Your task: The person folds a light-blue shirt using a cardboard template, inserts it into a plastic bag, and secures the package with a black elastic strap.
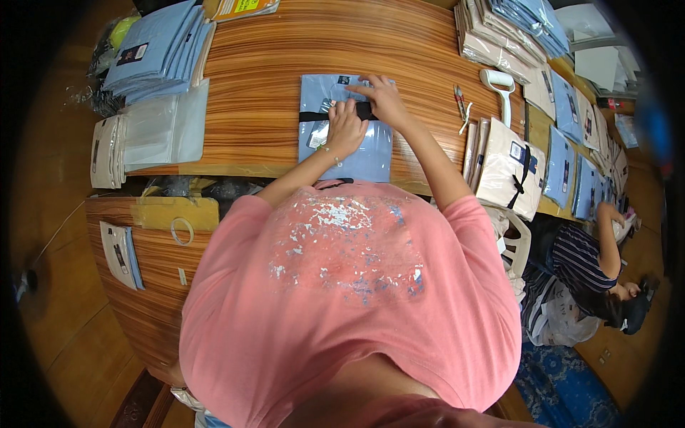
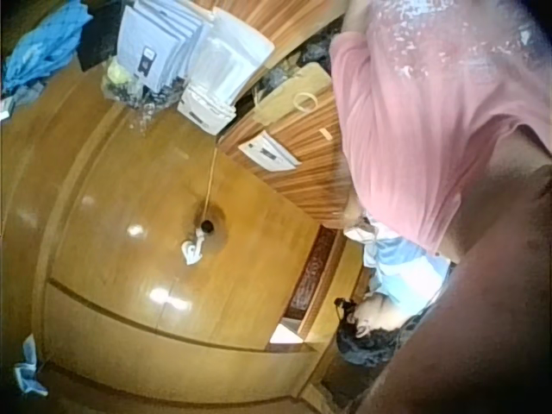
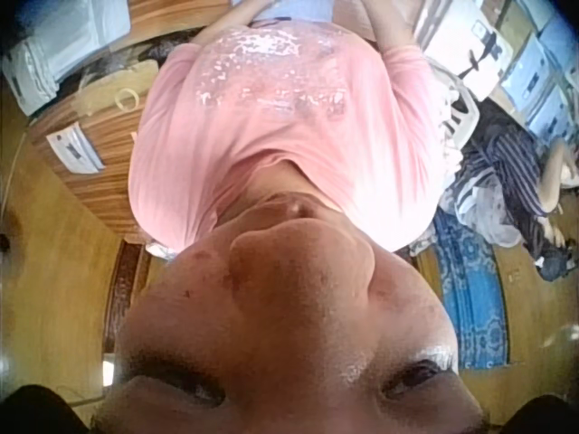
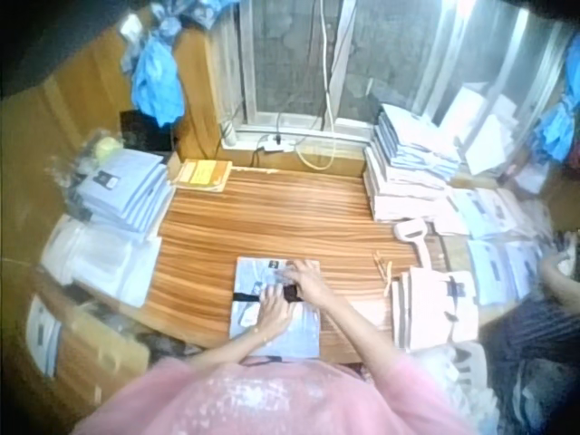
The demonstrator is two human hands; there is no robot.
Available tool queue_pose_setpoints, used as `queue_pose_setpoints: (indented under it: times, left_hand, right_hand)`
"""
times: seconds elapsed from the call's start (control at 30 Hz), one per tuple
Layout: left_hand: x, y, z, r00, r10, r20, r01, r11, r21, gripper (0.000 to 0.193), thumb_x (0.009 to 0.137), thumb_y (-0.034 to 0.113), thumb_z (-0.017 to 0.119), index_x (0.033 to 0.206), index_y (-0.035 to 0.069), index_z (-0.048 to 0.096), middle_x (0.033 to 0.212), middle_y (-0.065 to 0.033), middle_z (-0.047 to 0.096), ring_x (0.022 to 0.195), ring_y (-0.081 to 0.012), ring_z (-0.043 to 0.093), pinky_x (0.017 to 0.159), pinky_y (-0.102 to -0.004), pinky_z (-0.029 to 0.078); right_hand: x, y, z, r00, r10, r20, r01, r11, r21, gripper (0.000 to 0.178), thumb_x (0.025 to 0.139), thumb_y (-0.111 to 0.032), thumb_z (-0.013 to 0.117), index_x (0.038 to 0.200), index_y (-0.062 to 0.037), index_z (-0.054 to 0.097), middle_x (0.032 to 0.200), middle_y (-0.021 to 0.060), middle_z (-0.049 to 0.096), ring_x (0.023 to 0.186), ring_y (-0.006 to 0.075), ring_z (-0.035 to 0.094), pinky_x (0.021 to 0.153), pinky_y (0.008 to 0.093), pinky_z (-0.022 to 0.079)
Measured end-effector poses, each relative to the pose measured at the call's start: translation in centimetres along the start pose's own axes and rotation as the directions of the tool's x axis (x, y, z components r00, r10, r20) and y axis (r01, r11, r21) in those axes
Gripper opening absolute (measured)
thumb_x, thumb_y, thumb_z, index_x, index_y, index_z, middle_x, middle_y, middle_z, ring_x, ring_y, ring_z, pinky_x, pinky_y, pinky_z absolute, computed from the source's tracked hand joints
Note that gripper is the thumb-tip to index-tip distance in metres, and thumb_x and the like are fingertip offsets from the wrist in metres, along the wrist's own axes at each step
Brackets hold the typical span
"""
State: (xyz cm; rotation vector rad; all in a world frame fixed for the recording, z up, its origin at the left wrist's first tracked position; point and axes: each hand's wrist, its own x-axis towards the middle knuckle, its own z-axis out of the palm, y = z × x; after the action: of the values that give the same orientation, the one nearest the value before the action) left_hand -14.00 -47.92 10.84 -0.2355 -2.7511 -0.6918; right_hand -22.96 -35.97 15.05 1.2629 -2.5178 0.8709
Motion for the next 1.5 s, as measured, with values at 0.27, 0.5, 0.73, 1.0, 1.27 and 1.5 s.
queue_pose_setpoints:
  times: [0.27,0.5,0.73,1.0,1.27,1.5]
  left_hand:
    - [0.3,-0.6,-0.4,1.0,-0.009,0.019,0.011,0.992,-0.123,0.027,0.083,0.022,0.046,0.092,-0.003,0.053,0.101,-0.0182,0.045,0.095,-0.0341,0.04,0.089,-0.0468,0.029]
    - [0.3,-0.3,-0.9,0.999,-0.017,0.041,0.022,0.991,-0.129,0.03,0.079,0.021,0.053,0.094,-0.005,0.055,0.103,-0.0162,0.045,0.098,-0.0332,0.041,0.09,-0.0494,0.03]
    - [0.2,-1.6,-1.1,0.992,-0.017,0.127,0.067,0.912,-0.404,0.021,0.083,0.017,0.051,0.084,-0.003,0.052,0.085,-0.0205,0.052,0.084,-0.0375,0.047,0.08,-0.0452,0.035]
    - [-0.1,-2.5,-1.3,0.991,-0.043,0.127,0.115,0.756,-0.644,0.02,0.088,0.016,0.053,0.078,0.0,0.048,0.07,-0.0112,0.048,0.066,-0.0237,0.046,0.066,-0.0332,0.039]
    - [-0.1,-1.8,-3.0,0.982,-0.063,0.18,0.176,0.668,-0.723,0.019,0.084,0.015,0.057,0.075,-0.001,0.056,0.072,-0.0111,0.051,0.071,-0.026,0.049,0.068,-0.0335,0.039]
    - [-0.6,-1.2,-2.7,0.998,0.071,0.003,-0.059,0.856,-0.514,0.016,0.08,0.015,0.062,0.077,0.0,0.059,0.088,-0.0112,0.051,0.088,-0.0283,0.047,0.079,-0.0367,0.038]
  right_hand:
    - [-0.6,2.0,-1.1,0.894,0.2,0.402,-0.343,0.882,0.324,0.014,0.074,-0.011,0.062,0.087,-0.0049,0.065,0.097,0.011,0.059,0.092,0.0299,0.052,0.078,0.0391,0.042]
    - [-1.8,1.4,-1.6,0.842,0.453,0.294,-0.521,0.824,0.223,0.006,0.073,-0.008,0.061,0.078,-0.0046,0.064,0.072,0.0136,0.062,0.068,0.0322,0.057,0.061,0.0373,0.045]
    - [-5.3,-4.0,-1.9,0.97,0.241,0.034,-0.236,0.965,-0.114,0.004,0.065,-0.009,0.063,0.063,-0.0065,0.061,0.076,0.0072,0.059,0.084,0.0251,0.053,0.067,0.0372,0.043]
    - [-4.9,-2.7,1.8,0.958,0.278,-0.076,-0.273,0.96,0.064,0.015,0.07,-0.01,0.064,0.081,-0.007,0.055,0.068,0.015,0.059,0.068,0.0348,0.055,0.061,0.0442,0.044]
    - [-4.6,-4.2,-0.3,0.915,0.403,0.021,-0.385,0.856,0.344,0.011,0.074,-0.006,0.061,0.083,-0.0009,0.066,0.082,0.0176,0.063,0.078,0.0315,0.06,0.07,0.0366,0.047]
    - [-4.8,-3.8,0.0,0.896,0.432,-0.098,-0.386,0.87,0.308,0.007,0.071,-0.002,0.063,0.078,-0.0005,0.065,0.077,0.016,0.062,0.075,0.0312,0.058,0.069,0.0365,0.046]
